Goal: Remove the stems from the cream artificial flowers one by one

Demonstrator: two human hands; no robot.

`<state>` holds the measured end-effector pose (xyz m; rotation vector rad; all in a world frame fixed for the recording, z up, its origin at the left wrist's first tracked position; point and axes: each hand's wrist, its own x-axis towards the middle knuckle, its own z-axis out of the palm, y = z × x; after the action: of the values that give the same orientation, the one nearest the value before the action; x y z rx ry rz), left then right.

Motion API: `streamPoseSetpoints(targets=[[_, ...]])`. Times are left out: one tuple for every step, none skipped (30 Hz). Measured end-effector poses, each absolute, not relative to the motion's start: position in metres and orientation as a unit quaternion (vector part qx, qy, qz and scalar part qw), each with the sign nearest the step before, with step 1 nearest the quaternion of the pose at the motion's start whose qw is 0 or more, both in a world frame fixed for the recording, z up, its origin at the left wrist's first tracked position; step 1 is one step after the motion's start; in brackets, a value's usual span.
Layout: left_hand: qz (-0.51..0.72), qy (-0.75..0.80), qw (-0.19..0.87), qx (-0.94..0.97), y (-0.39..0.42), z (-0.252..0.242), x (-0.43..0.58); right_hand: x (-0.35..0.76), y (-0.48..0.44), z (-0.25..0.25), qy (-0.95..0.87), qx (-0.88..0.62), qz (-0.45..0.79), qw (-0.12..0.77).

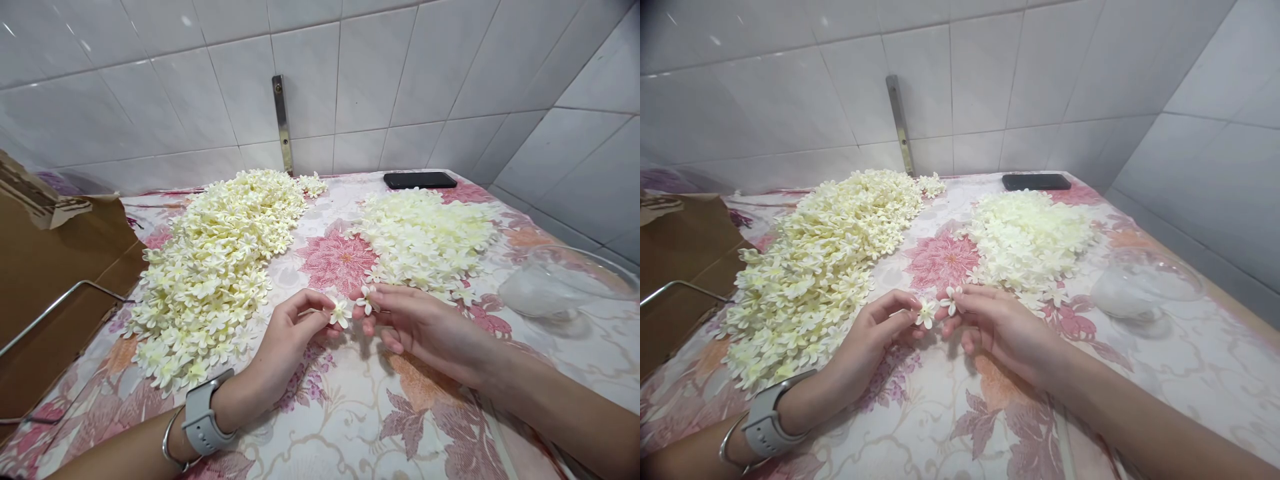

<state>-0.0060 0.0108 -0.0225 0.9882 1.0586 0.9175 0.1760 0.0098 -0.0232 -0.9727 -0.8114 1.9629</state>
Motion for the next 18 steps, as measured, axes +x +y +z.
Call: streamPoseSetpoints(targets=[[0.403, 0.467, 0.655, 0.436, 0.0108, -0.0227, -0.0061, 0.1761, 0.0097, -0.0242, -0.323, -0.380, 0.771, 0.395], [0.402, 0.468, 0.656, 0.435, 0.0108, -0.0227, -0.0063, 0.1760, 0.0097, -0.0248, -0.329, -0.376, 0.769, 0.398], [0.402, 0.469, 0.657, 0.434, 0.0108, -0.0226, -0.0063, 0.1759, 0.0096, -0.0251, -0.337, -0.370, 0.767, 0.401], [0.401, 0.470, 0.657, 0.432, 0.0109, -0.0225, -0.0063, 0.1759, 0.0096, -0.0252, -0.345, -0.365, 0.765, 0.404], [0.401, 0.472, 0.657, 0.430, 0.0111, -0.0222, -0.0061, 0.1759, 0.0095, -0.0249, -0.353, -0.361, 0.762, 0.406], [0.401, 0.472, 0.657, 0.429, 0.0112, -0.0219, -0.0059, 0.1760, 0.0095, -0.0244, -0.359, -0.360, 0.758, 0.409], [0.402, 0.472, 0.657, 0.429, 0.0113, -0.0216, -0.0056, 0.1762, 0.0095, -0.0238, -0.362, -0.360, 0.753, 0.414], [0.403, 0.471, 0.656, 0.431, 0.0113, -0.0213, -0.0054, 0.1765, 0.0095, -0.0232, -0.364, -0.362, 0.749, 0.418], [0.403, 0.470, 0.655, 0.432, 0.0112, -0.0210, -0.0052, 0.1767, 0.0095, -0.0227, -0.367, -0.364, 0.746, 0.420], [0.404, 0.469, 0.655, 0.434, 0.0110, -0.0209, -0.0050, 0.1770, 0.0094, -0.0224, -0.372, -0.366, 0.742, 0.420], [0.405, 0.467, 0.654, 0.436, 0.0107, -0.0208, -0.0050, 0.1772, 0.0094, -0.0223, -0.380, -0.369, 0.738, 0.417], [0.405, 0.467, 0.654, 0.436, 0.0104, -0.0208, -0.0050, 0.1775, 0.0093, -0.0226, -0.390, -0.373, 0.734, 0.413], [0.404, 0.467, 0.654, 0.436, 0.0101, -0.0210, -0.0050, 0.1777, 0.0093, -0.0230, -0.399, -0.377, 0.730, 0.408], [0.403, 0.468, 0.654, 0.436, 0.0100, -0.0212, -0.0051, 0.1779, 0.0092, -0.0235, -0.406, -0.381, 0.725, 0.405], [0.402, 0.470, 0.655, 0.434, 0.0099, -0.0215, -0.0052, 0.1782, 0.0093, -0.0240, -0.411, -0.384, 0.721, 0.404], [0.402, 0.470, 0.656, 0.432, 0.0100, -0.0218, -0.0053, 0.1785, 0.0093, -0.0242, -0.413, -0.388, 0.718, 0.404], [0.401, 0.470, 0.658, 0.430, 0.0101, -0.0222, -0.0054, 0.1789, 0.0094, -0.0241, -0.415, -0.391, 0.715, 0.404], [0.400, 0.470, 0.660, 0.428, 0.0104, -0.0224, -0.0054, 0.1792, 0.0095, -0.0235, -0.415, -0.395, 0.712, 0.405]])
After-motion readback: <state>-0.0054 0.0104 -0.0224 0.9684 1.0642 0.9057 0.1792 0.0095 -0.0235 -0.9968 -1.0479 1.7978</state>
